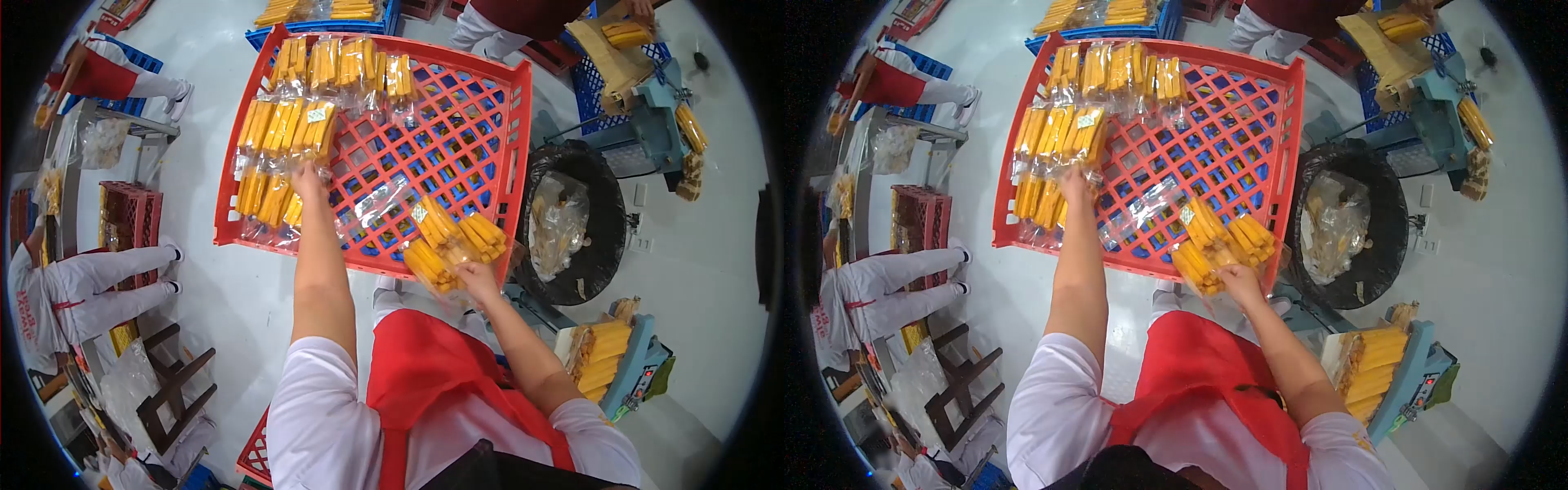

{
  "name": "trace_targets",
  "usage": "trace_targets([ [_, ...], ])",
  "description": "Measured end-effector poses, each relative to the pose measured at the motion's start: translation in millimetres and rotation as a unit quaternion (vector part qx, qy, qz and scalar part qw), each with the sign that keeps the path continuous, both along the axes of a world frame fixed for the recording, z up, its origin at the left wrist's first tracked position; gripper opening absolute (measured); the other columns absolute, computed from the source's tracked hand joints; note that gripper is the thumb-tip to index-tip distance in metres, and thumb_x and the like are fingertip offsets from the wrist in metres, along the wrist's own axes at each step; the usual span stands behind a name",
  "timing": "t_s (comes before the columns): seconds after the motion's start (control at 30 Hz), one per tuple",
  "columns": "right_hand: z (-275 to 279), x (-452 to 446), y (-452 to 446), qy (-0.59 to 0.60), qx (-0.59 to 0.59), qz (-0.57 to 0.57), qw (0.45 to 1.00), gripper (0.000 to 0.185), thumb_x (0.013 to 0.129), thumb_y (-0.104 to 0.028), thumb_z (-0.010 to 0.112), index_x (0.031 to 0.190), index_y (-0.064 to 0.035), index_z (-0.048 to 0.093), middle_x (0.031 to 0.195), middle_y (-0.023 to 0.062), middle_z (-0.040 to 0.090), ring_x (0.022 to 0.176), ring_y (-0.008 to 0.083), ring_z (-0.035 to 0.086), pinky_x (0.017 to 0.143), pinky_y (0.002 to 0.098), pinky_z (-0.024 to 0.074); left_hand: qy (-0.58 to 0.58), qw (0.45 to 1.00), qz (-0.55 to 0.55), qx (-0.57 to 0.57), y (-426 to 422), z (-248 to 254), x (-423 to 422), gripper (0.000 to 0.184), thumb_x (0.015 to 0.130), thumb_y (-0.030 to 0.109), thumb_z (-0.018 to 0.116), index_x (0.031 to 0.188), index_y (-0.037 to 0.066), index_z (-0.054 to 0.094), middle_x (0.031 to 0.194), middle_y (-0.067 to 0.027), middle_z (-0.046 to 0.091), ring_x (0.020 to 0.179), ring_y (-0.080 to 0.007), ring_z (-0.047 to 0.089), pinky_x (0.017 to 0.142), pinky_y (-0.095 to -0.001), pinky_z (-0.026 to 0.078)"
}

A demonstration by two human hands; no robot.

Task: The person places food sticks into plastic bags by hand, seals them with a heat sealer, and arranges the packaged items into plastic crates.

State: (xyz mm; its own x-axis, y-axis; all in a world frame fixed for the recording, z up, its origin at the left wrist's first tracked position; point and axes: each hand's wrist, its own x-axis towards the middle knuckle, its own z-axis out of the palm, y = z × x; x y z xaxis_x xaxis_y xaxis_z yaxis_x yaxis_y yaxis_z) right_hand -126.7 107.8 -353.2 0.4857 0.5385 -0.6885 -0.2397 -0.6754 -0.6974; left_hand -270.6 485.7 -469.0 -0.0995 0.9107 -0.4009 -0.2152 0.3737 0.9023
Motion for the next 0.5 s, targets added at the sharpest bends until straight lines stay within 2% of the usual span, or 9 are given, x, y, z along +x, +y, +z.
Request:
trace_targets([
  [0.03, 3.8, 0.8, -2.5, 0.001, 0.003, 0.001, 1.000, 0.020, 0.077, -0.015, 0.055, 0.084, 0.0034, 0.061, 0.072, 0.0051, 0.061, 0.065, 0.0098, 0.053, 0.060, 0.0225, 0.0407, 0.156, 0.976, -0.030, 0.150, 4.2, 27.7, 2.8, 0.014, 0.077, 0.017, 0.056, 0.077, 0.004, 0.055, 0.063, -0.0012, 0.056, 0.059, -0.0154, 0.053, 0.052, -0.0268, 0.042],
  [0.07, 8.2, 2.8, -5.6, -0.034, 0.002, 0.015, 0.999, 0.020, 0.077, -0.015, 0.055, 0.084, 0.0023, 0.061, 0.070, 0.0025, 0.058, 0.063, 0.0079, 0.051, 0.057, 0.0218, 0.0402, 0.157, 0.975, -0.029, 0.155, 4.1, 71.3, 3.3, 0.014, 0.077, 0.017, 0.056, 0.077, 0.004, 0.055, 0.063, -0.0012, 0.056, 0.059, -0.0154, 0.053, 0.052, -0.0268, 0.042],
  [0.13, 21.9, 7.9, -6.7, -0.070, 0.009, 0.030, 0.997, 0.019, 0.078, -0.016, 0.055, 0.084, 0.0013, 0.061, 0.068, -0.0001, 0.056, 0.062, 0.0059, 0.049, 0.054, 0.0212, 0.0397, 0.394, 0.830, -0.299, 0.258, -6.5, 185.1, 2.2, 0.015, 0.075, 0.015, 0.059, 0.081, 0.001, 0.058, 0.066, -0.0033, 0.057, 0.061, -0.0150, 0.054, 0.055, -0.0252, 0.042],
  [0.17, 33.7, 11.9, -3.7, -0.061, 0.026, 0.022, 0.998, 0.019, 0.078, -0.017, 0.055, 0.085, 0.0002, 0.061, 0.069, -0.0004, 0.056, 0.063, 0.0055, 0.049, 0.056, 0.0206, 0.0396, 0.398, 0.828, -0.295, 0.263, -12.8, 229.9, -0.6, 0.015, 0.075, 0.015, 0.059, 0.081, 0.001, 0.058, 0.066, -0.0033, 0.057, 0.061, -0.0150, 0.054, 0.055, -0.0252, 0.042],
  [0.23, 47.7, 17.3, 5.5, -0.002, 0.084, -0.007, 0.996, 0.020, 0.080, -0.019, 0.055, 0.090, -0.0024, 0.059, 0.074, -0.0003, 0.056, 0.068, 0.0059, 0.050, 0.059, 0.0204, 0.0397, 0.382, 0.727, -0.502, 0.271, -29.5, 308.6, -10.2, 0.009, 0.075, 0.010, 0.059, 0.077, 0.001, 0.058, 0.070, -0.0012, 0.055, 0.061, -0.0092, 0.049, 0.057, -0.0225, 0.039],
  [0.27, 52.0, 20.3, 12.2, 0.049, 0.124, -0.028, 0.991, 0.021, 0.081, -0.020, 0.055, 0.094, -0.0039, 0.057, 0.078, 0.0002, 0.057, 0.071, 0.0068, 0.052, 0.061, 0.0206, 0.0400, 0.389, 0.726, -0.497, 0.273, -39.8, 341.4, -13.7, 0.009, 0.075, 0.010, 0.059, 0.077, 0.001, 0.058, 0.070, -0.0012, 0.055, 0.061, -0.0092, 0.049, 0.057, -0.0225, 0.039],
  [0.33, 77.0, 23.5, 34.4, 0.193, 0.165, -0.073, 0.964, 0.038, 0.081, -0.028, 0.054, 0.112, -0.0069, 0.049, 0.094, 0.0058, 0.055, 0.088, 0.0128, 0.052, 0.072, 0.0263, 0.0421, 0.259, 0.680, -0.620, 0.292, -63.7, 396.6, -15.1, 0.005, 0.075, 0.006, 0.058, 0.078, 0.002, 0.058, 0.068, -0.0018, 0.054, 0.060, -0.0082, 0.049, 0.053, -0.0230, 0.040],
  [0.43, 149.4, 16.1, 54.0, 0.346, 0.275, -0.056, 0.895, 0.052, 0.081, -0.036, 0.053, 0.123, -0.0091, 0.038, 0.114, 0.0074, 0.046, 0.103, 0.0172, 0.047, 0.083, 0.0314, 0.0398, 0.198, 0.637, -0.646, 0.370, -101.9, 458.1, -5.7, 0.008, 0.075, 0.007, 0.060, 0.076, 0.001, 0.056, 0.068, -0.0006, 0.051, 0.068, -0.0078, 0.047, 0.060, -0.0220, 0.038],
  [0.5, 186.9, 8.4, 56.2, 0.586, 0.400, 0.039, 0.704, 0.059, 0.078, -0.034, 0.057, 0.126, -0.0094, 0.032, 0.124, 0.0073, 0.038, 0.111, 0.0189, 0.042, 0.090, 0.0338, 0.0361, 0.201, 0.625, -0.652, 0.380, -123.7, 477.6, 6.7, 0.006, 0.077, 0.006, 0.058, 0.078, 0.001, 0.055, 0.074, -0.0001, 0.050, 0.071, -0.0080, 0.047, 0.063, -0.0224, 0.038],
])
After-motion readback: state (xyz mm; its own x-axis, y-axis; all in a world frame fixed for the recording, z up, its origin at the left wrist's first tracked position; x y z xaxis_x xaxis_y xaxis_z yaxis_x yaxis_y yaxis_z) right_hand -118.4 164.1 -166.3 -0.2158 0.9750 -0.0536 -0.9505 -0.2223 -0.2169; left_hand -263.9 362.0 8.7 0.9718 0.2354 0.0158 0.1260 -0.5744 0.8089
